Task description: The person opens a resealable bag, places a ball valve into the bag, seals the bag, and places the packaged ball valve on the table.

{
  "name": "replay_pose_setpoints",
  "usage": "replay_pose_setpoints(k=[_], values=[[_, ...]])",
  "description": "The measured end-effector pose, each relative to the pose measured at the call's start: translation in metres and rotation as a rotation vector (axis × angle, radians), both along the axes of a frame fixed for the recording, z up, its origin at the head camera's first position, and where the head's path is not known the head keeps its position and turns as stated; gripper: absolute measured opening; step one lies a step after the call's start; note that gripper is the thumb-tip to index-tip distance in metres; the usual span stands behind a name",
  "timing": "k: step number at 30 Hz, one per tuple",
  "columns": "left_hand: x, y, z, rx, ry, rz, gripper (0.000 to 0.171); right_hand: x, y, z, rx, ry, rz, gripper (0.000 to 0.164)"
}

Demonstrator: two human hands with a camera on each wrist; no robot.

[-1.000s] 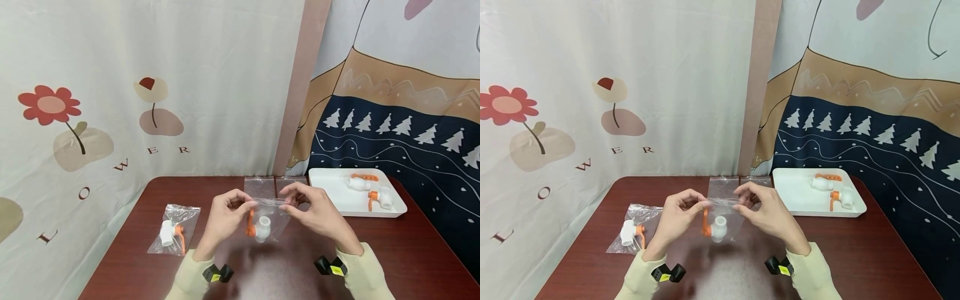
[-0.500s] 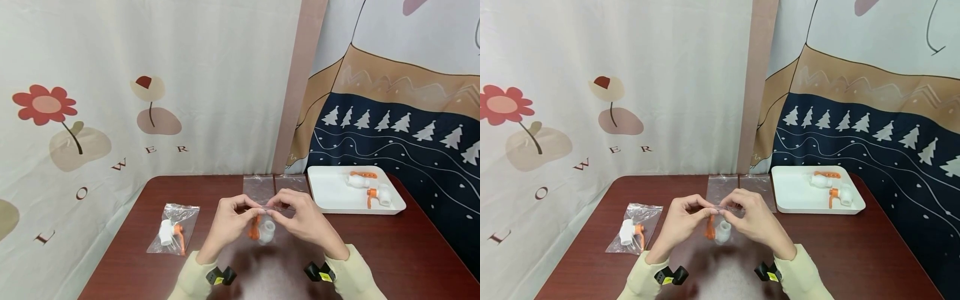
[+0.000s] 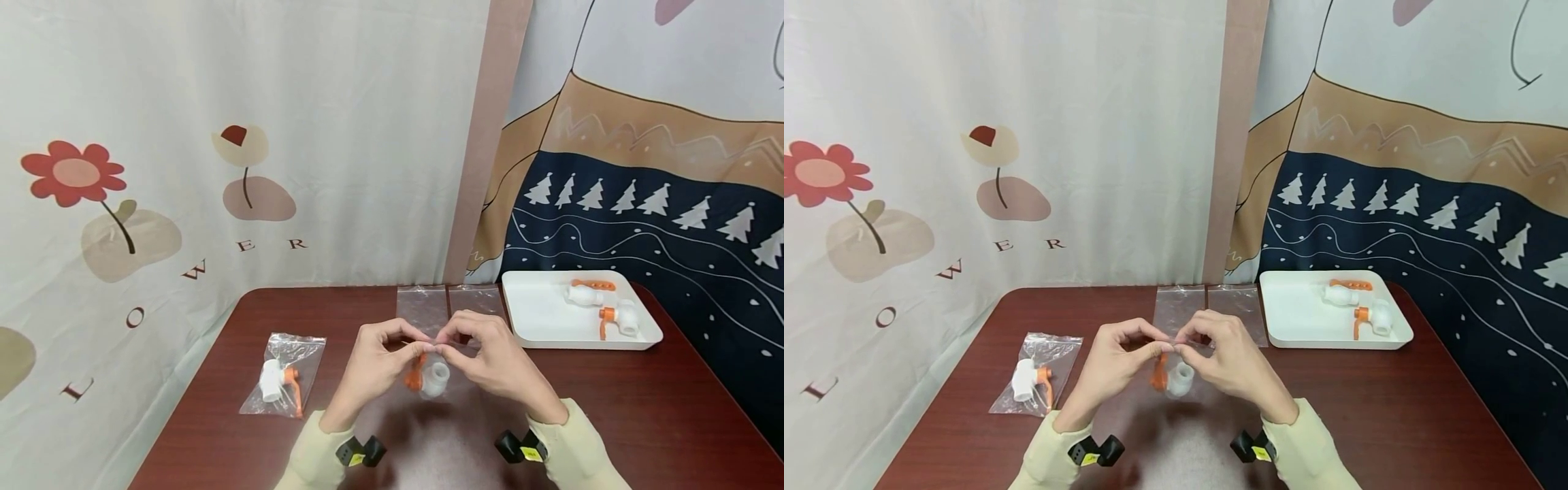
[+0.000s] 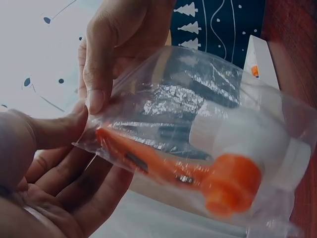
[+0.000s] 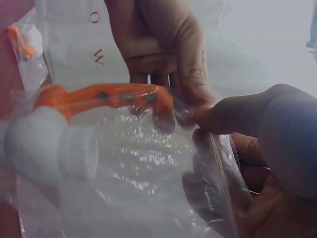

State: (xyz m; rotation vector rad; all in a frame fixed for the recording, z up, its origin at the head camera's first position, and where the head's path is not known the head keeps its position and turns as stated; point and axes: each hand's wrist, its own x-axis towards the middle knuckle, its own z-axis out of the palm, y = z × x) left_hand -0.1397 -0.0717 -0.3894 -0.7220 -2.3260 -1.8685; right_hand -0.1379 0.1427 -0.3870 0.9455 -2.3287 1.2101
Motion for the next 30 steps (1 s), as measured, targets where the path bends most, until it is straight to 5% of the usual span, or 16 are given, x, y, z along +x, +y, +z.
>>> replay_pose_setpoints(k=[6, 12, 23, 30], values=[[-0.0014, -0.0003, -0.0032, 0.007, -0.017, -0.067, 0.006, -0.0004, -0.0001, 0.0009, -0.006, 0.024, 0.003, 0.021], [-0.0026, -0.0009, -0.0054, -0.011, 0.082, -0.053, 0.006, 0.0005, -0.0008, 0.0015, 0.004, -0.051, 0.017, 0.02], [-0.003, -0.002, -0.0057, -0.034, 0.083, -0.081, 0.007, -0.0007, 0.0048, 0.0005, 0.034, -0.025, 0.033, 0.02], [-0.0051, -0.0014, -0.008, -0.009, 0.175, -0.084, 0.006, -0.0003, 0.0056, 0.0021, 0.023, -0.054, 0.04, 0.019]])
